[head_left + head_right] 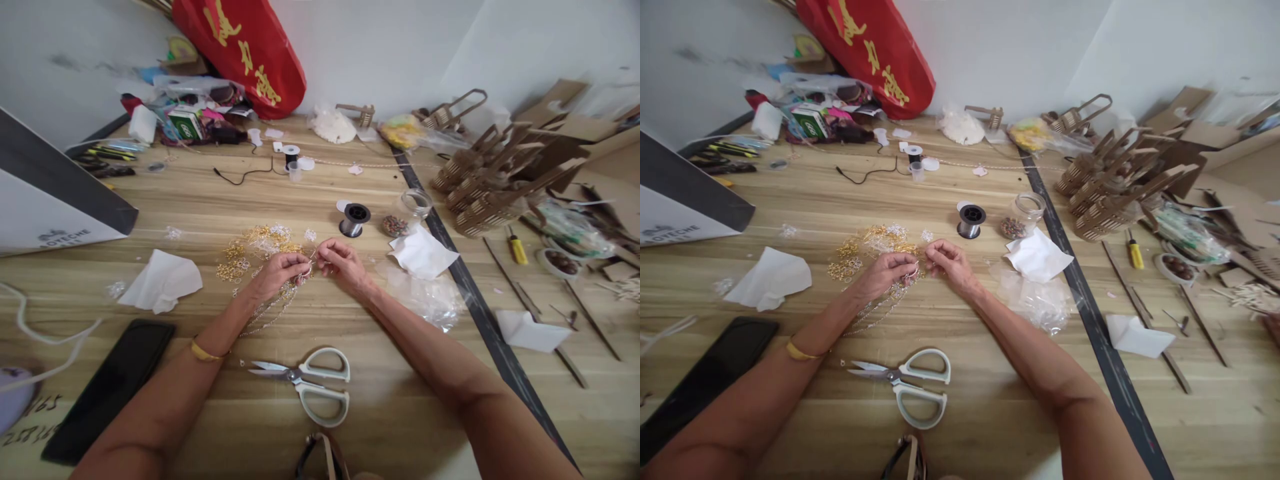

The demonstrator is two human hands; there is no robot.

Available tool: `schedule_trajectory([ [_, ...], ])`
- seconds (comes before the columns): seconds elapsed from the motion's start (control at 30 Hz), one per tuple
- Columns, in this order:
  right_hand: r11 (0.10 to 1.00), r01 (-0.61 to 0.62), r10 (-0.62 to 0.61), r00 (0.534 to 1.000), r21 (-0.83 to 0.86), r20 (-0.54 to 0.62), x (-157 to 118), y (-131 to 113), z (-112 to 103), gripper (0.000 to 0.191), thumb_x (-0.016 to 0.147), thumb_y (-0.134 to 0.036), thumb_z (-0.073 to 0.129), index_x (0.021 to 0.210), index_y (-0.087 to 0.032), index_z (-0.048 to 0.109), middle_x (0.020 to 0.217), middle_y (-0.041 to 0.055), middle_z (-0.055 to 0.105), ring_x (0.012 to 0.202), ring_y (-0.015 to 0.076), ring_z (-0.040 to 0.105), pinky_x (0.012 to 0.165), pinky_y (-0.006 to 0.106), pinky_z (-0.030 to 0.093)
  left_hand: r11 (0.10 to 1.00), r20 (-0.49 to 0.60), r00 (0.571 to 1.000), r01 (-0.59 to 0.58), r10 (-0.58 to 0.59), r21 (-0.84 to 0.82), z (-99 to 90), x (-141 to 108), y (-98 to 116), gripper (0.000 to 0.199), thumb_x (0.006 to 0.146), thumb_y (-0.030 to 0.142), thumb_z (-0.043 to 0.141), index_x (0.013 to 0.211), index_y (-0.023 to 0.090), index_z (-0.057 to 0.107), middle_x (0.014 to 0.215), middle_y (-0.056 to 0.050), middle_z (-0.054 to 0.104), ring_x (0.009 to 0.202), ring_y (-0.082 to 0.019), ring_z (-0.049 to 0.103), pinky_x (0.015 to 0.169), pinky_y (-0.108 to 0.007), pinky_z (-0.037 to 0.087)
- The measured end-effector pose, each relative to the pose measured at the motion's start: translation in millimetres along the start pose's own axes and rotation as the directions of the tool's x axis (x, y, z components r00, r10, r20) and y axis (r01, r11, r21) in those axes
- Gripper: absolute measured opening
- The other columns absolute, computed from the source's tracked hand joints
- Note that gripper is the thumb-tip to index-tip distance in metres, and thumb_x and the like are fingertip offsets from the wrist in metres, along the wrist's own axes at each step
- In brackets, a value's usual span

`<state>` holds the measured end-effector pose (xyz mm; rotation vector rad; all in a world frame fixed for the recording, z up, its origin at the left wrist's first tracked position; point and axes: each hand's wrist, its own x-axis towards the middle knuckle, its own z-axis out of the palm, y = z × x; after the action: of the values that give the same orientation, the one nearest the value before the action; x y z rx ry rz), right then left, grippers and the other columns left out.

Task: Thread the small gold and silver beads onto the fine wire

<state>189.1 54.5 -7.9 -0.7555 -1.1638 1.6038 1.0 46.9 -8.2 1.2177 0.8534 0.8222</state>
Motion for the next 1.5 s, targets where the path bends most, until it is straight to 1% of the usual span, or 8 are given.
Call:
schedule_trajectory([
  [0.4, 0.985, -0.089, 0.09, 0.996, 0.146, -0.001, -1.1, -10.2, 6.5, 0.025, 0.075, -0.038, 0.076, 0.081, -0.019, 0.061, 0.088, 0.0017, 0.069, 0.064, 0.0087, 0.061, 0.049, 0.016, 0.047, 1.0, 0.004, 1.0, 0.015, -0.016, 0.024, -0.2, 0.4, 0.9, 0.028, 0.072, 0.039, 0.074, 0.078, 0.012, 0.066, 0.068, 0.0, 0.062, 0.058, -0.008, 0.053, 0.054, -0.02, 0.043],
  [0.57, 0.977, -0.103, 0.1, 0.995, 0.185, 0.022, -1.4, -15.4, 6.5, 0.025, 0.075, -0.038, 0.075, 0.083, -0.02, 0.059, 0.079, -0.0002, 0.067, 0.064, 0.0097, 0.061, 0.051, 0.018, 0.049, 0.999, -0.02, 0.999, 0.039, -0.039, -0.009, 2.9, -0.8, 5.7, 0.032, 0.067, 0.04, 0.077, 0.079, 0.013, 0.065, 0.065, 0.0, 0.062, 0.056, -0.008, 0.053, 0.053, -0.02, 0.042],
  [0.67, 0.996, -0.051, 0.049, 0.999, 0.07, 0.021, -0.6, -15.8, 3.8, 0.025, 0.075, -0.038, 0.075, 0.087, -0.02, 0.061, 0.069, -0.003, 0.06, 0.06, 0.0095, 0.056, 0.052, 0.02, 0.048, 0.999, -0.009, 0.999, 0.033, -0.033, -0.011, 3.0, -0.9, 6.3, 0.031, 0.068, 0.04, 0.076, 0.078, 0.012, 0.065, 0.065, 0.0, 0.062, 0.055, -0.008, 0.053, 0.053, -0.02, 0.042],
  [0.77, 0.986, 0.054, -0.041, 0.996, -0.159, 0.081, -0.7, -17.3, 1.5, 0.025, 0.077, -0.039, 0.072, 0.093, -0.02, 0.066, 0.069, -0.0025, 0.057, 0.06, 0.01, 0.052, 0.057, 0.023, 0.048, 0.999, -0.011, 0.999, 0.038, -0.038, -0.022, 2.3, -1.0, 6.8, 0.032, 0.068, 0.04, 0.076, 0.078, 0.012, 0.065, 0.064, 0.001, 0.061, 0.054, -0.008, 0.052, 0.052, -0.021, 0.041],
  [0.97, 0.81, 0.267, -0.142, 0.953, -0.522, 0.268, -2.6, -24.0, 1.2, 0.024, 0.086, -0.038, 0.063, 0.102, -0.022, 0.072, 0.093, 0.0067, 0.062, 0.082, 0.0167, 0.056, 0.067, 0.029, 0.045, 1.0, 0.007, 1.0, 0.028, -0.028, -0.008, -0.6, -0.8, 4.6, 0.03, 0.072, 0.039, 0.073, 0.081, 0.012, 0.067, 0.068, 0.0, 0.061, 0.056, -0.007, 0.052, 0.054, -0.021, 0.042],
  [1.07, 0.752, 0.327, -0.165, 0.934, -0.572, 0.317, -1.5, -24.2, -0.3, 0.023, 0.089, -0.036, 0.06, 0.102, -0.022, 0.073, 0.09, 0.0073, 0.062, 0.082, 0.0177, 0.057, 0.067, 0.03, 0.045, 0.999, 0.021, 0.999, 0.033, -0.033, -0.016, -1.8, 0.4, 1.4, 0.03, 0.073, 0.039, 0.073, 0.083, 0.012, 0.067, 0.068, 0.0, 0.061, 0.056, -0.007, 0.052, 0.054, -0.021, 0.041],
  [1.23, 0.703, 0.382, -0.217, 0.918, -0.599, 0.331, 0.9, -21.2, -3.7, 0.018, 0.089, -0.035, 0.06, 0.089, -0.021, 0.071, 0.084, 0.0056, 0.063, 0.079, 0.0173, 0.058, 0.07, 0.031, 0.046, 0.999, 0.03, 0.998, 0.053, -0.053, -0.01, -1.2, 0.9, 1.0, 0.029, 0.072, 0.039, 0.074, 0.074, 0.011, 0.064, 0.066, 0.0, 0.06, 0.056, -0.007, 0.051, 0.053, -0.02, 0.041],
  [1.5, 0.695, 0.322, -0.174, 0.943, -0.643, 0.284, -0.2, -17.8, -1.1, 0.014, 0.089, -0.031, 0.057, 0.085, -0.019, 0.063, 0.082, 0.0034, 0.061, 0.074, 0.0146, 0.057, 0.066, 0.028, 0.045, 0.999, 0.029, 0.998, 0.047, -0.048, 0.012, -0.2, -0.2, 3.3, 0.028, 0.072, 0.039, 0.073, 0.077, 0.012, 0.065, 0.066, 0.0, 0.06, 0.057, -0.008, 0.052, 0.053, -0.02, 0.042],
])
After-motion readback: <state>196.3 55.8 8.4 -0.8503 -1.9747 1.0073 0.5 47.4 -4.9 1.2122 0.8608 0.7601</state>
